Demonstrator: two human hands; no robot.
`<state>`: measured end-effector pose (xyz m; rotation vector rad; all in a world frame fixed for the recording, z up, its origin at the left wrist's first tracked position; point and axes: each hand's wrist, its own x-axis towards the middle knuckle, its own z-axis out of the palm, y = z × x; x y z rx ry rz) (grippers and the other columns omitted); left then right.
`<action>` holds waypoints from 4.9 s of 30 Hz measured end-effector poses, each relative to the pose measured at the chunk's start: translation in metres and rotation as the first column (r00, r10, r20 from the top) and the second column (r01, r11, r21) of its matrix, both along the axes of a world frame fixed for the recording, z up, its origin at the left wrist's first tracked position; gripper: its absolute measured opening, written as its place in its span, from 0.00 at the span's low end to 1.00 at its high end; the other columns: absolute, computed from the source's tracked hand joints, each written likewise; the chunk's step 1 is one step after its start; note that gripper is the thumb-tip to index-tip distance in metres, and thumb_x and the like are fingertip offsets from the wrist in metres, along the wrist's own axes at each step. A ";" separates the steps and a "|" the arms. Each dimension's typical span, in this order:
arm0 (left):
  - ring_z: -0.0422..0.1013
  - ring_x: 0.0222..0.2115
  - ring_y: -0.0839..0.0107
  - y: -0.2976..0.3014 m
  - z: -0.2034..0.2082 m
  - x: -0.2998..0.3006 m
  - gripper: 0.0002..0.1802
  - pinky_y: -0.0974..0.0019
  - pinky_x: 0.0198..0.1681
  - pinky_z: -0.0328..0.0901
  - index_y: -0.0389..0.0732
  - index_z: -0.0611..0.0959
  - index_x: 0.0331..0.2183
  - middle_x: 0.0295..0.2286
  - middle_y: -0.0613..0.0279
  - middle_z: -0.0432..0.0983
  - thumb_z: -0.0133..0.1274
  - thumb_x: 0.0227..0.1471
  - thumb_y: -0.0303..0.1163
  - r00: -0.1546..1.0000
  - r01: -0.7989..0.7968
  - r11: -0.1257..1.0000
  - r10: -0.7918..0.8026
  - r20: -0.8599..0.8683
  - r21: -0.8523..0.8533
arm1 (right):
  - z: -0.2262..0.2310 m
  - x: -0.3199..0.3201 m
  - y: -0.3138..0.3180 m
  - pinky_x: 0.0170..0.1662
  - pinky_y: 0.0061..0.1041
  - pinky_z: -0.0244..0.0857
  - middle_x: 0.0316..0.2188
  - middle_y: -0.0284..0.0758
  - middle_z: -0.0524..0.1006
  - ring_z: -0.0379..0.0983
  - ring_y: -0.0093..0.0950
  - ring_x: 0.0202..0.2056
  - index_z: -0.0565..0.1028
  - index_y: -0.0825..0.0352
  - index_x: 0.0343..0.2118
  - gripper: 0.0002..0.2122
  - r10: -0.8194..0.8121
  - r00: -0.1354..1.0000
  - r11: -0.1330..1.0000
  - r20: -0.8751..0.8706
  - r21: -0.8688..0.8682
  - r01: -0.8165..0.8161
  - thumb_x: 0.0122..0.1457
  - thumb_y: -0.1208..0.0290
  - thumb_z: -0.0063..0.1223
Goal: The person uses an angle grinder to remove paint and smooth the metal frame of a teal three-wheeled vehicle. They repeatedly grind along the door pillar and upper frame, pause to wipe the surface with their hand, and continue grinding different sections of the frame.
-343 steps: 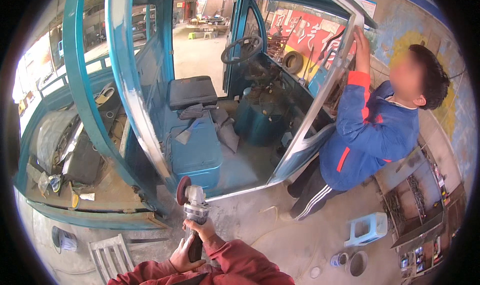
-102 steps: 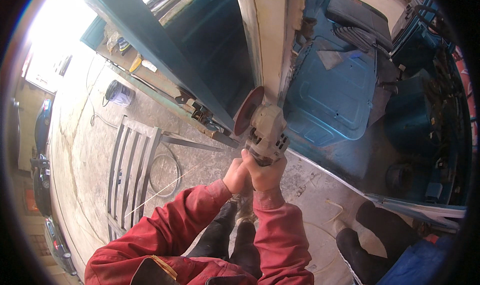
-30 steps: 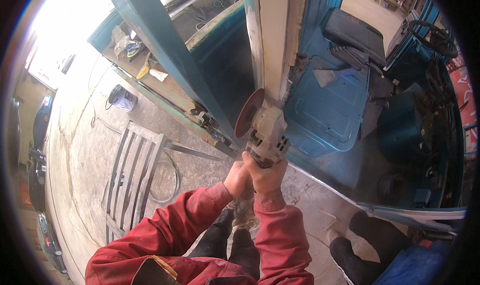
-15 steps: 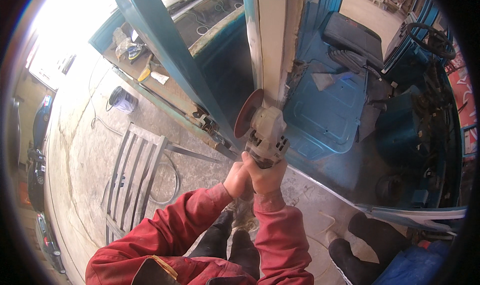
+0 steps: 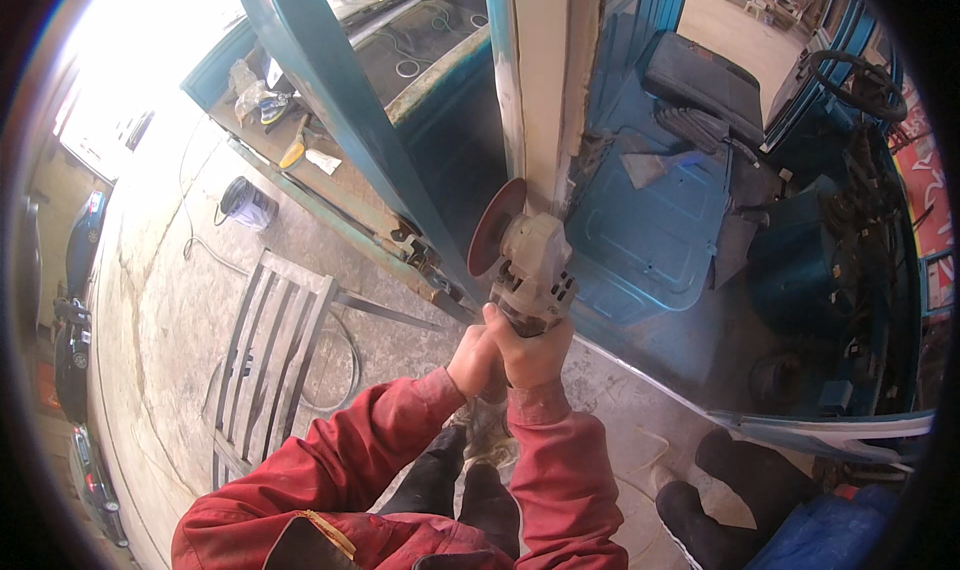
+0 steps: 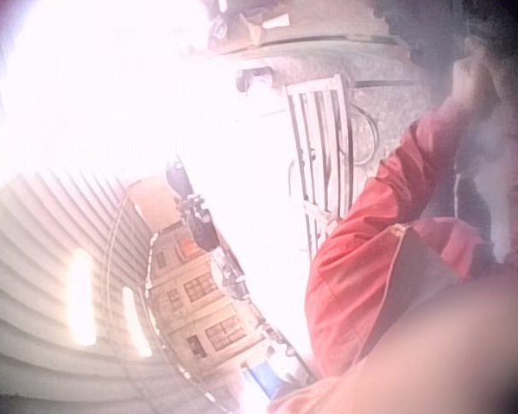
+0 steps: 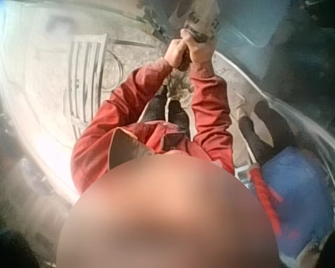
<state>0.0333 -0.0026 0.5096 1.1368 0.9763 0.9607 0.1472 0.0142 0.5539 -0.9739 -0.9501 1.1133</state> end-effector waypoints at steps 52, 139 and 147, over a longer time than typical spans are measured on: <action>0.71 0.30 0.74 0.004 0.039 0.006 0.31 0.67 0.35 0.67 0.26 0.80 0.34 0.26 0.58 0.78 0.42 0.63 0.50 0.998 -0.047 0.998 0.045 0.037 0.053 | 0.040 0.004 0.006 0.42 0.24 0.70 0.37 0.35 0.80 0.77 0.23 0.37 0.76 0.73 0.42 0.19 0.023 0.999 0.999 0.041 0.030 -0.024 0.46 0.76 0.68; 0.71 0.31 0.75 0.018 0.109 0.006 0.30 0.67 0.36 0.67 0.27 0.81 0.34 0.28 0.60 0.79 0.41 0.64 0.49 0.998 -0.029 0.984 0.018 0.064 0.177 | 0.131 0.003 0.013 0.37 0.23 0.68 0.35 0.33 0.77 0.74 0.22 0.33 0.74 0.71 0.42 0.17 0.045 0.998 0.986 0.033 0.160 -0.050 0.49 0.76 0.64; 0.70 0.30 0.76 0.019 0.113 0.010 0.30 0.68 0.35 0.67 0.27 0.80 0.34 0.27 0.60 0.78 0.42 0.64 0.49 0.994 -0.083 0.977 0.066 0.090 0.197 | 0.137 0.004 0.015 0.39 0.23 0.68 0.36 0.32 0.76 0.73 0.23 0.34 0.73 0.70 0.43 0.18 0.082 0.996 0.987 0.042 0.138 -0.087 0.49 0.76 0.64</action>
